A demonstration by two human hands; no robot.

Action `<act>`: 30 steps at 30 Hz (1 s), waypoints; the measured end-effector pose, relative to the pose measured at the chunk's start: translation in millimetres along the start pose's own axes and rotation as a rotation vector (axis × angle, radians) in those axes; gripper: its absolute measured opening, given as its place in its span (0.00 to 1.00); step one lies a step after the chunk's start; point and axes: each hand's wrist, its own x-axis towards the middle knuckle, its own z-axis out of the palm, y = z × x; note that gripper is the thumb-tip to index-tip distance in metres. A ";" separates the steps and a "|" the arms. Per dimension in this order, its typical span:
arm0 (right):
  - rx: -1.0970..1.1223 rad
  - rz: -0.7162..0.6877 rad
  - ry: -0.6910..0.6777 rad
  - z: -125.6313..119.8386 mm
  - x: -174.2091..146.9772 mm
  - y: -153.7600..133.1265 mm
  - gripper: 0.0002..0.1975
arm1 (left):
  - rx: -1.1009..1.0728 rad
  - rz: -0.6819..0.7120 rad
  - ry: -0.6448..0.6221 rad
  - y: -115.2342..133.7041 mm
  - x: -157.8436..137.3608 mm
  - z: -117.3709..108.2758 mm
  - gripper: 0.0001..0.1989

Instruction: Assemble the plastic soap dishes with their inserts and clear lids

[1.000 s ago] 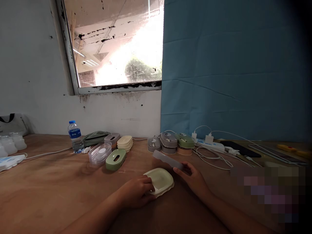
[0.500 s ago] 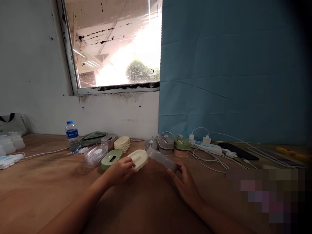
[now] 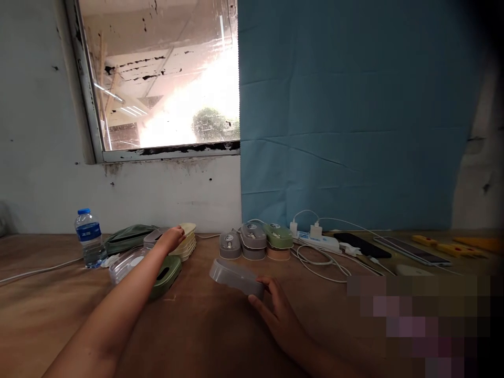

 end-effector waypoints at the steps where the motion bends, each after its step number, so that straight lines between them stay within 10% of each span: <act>1: 0.001 0.004 -0.004 0.0 0.1 -0.1 0.13 | 0.007 -0.012 -0.020 -2.3 -0.9 4.0 0.11; 19: -0.003 -0.014 -0.039 0.1 1.9 -1.1 0.12 | -0.036 -0.020 -0.026 1.7 -16.3 4.8 0.11; 30: 0.044 -0.143 -0.316 -4.9 -1.4 -15.2 0.11 | -0.621 0.389 0.021 124.8 -153.6 -52.1 0.13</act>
